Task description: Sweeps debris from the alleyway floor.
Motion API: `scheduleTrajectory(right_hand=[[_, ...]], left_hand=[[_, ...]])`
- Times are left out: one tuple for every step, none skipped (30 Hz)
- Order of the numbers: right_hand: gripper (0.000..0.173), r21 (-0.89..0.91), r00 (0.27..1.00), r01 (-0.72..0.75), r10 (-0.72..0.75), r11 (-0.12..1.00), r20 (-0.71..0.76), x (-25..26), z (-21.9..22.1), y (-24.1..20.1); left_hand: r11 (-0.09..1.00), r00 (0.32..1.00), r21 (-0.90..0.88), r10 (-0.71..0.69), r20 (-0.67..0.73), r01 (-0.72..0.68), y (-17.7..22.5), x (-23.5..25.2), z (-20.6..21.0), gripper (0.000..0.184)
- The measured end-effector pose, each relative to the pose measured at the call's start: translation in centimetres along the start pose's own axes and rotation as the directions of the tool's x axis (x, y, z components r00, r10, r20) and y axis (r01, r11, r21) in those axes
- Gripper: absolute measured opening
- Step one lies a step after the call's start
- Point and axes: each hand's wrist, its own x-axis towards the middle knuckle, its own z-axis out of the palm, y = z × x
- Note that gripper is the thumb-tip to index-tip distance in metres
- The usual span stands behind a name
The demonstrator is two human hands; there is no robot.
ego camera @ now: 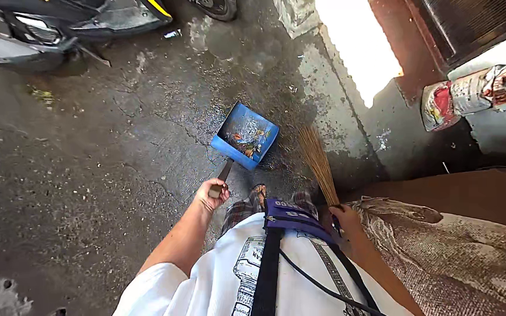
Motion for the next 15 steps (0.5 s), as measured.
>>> scheduleTrajectory(right_hand=[[0.053,0.014,1.000,0.007,-0.007,1.000,0.004,1.4,-1.2,-1.5],[0.054,0.041,1.000,0.015,-0.015,0.999,0.007,2.9,-2.3,-2.9],[0.055,0.076,1.000,0.020,-0.021,0.997,0.007,4.6,-3.4,-4.2],[0.055,0.120,1.000,0.021,-0.022,0.993,0.008,6.6,-4.4,-5.5],[0.054,0.180,1.000,0.015,-0.017,0.984,0.010,8.8,-5.2,-6.9],[0.053,0.252,1.000,0.007,-0.012,0.968,0.017,11.3,-5.8,-8.4],[0.053,0.320,1.000,-0.001,-0.007,0.947,0.023,14.0,-6.1,-9.9],[0.054,0.355,0.999,-0.012,-0.002,0.935,0.039,16.9,-6.2,-11.3],[0.053,0.358,0.999,-0.016,0.000,0.934,0.046,20.0,-5.9,-12.6],[0.052,0.330,0.999,-0.011,-0.006,0.944,0.050,23.0,-5.5,-14.0],[0.051,0.263,0.998,-0.008,-0.010,0.965,0.067,25.7,-5.0,-15.6],[0.052,0.173,0.994,-0.024,0.006,0.985,0.107,27.4,-4.8,-16.9],[0.052,0.052,0.987,-0.022,0.013,0.998,0.159,28.4,-4.6,-17.5],[0.052,-0.087,0.973,0.006,0.015,0.996,0.229,29.3,-4.9,-17.9],[0.055,-0.217,0.947,0.066,0.008,0.974,0.322,30.3,-5.5,-17.9]], left_hand=[[1.000,1.000,-0.004,-0.002,-0.024,0.001,0.9,0.6,1.9,0.006],[1.000,0.999,-0.010,0.000,-0.040,0.000,1.6,1.2,3.5,0.006],[1.000,0.999,-0.018,0.004,-0.049,-0.005,2.2,1.7,4.9,0.004],[1.000,0.999,-0.024,0.008,-0.054,-0.009,2.7,2.3,6.2,0.003],[0.999,0.998,-0.034,0.005,-0.059,-0.007,3.1,3.0,7.5,0.002],[0.999,0.998,-0.047,-0.006,-0.067,0.003,3.3,3.6,8.8,0.003],[0.999,0.997,-0.047,-0.018,-0.076,0.014,3.4,4.3,10.0,0.004],[0.999,0.996,-0.039,-0.025,-0.089,0.022,3.3,5.0,11.1,0.005],[0.999,0.994,-0.031,-0.029,-0.103,0.026,3.1,5.6,12.2,0.006],[0.999,0.992,-0.036,-0.031,-0.122,0.026,2.9,6.3,13.4,0.006],[0.999,0.990,-0.043,-0.035,-0.138,0.029,2.8,6.9,14.6,0.008],[0.998,0.987,-0.047,-0.047,-0.152,0.040,2.7,7.5,15.8,0.010],[0.997,0.985,-0.050,-0.064,-0.160,0.057,2.4,8.0,16.8,0.013],[0.996,0.982,-0.059,-0.081,-0.172,0.071,2.2,8.5,18.1,0.016],[0.995,0.979,-0.072,-0.086,-0.182,0.074,2.0,8.9,19.3,0.017]])
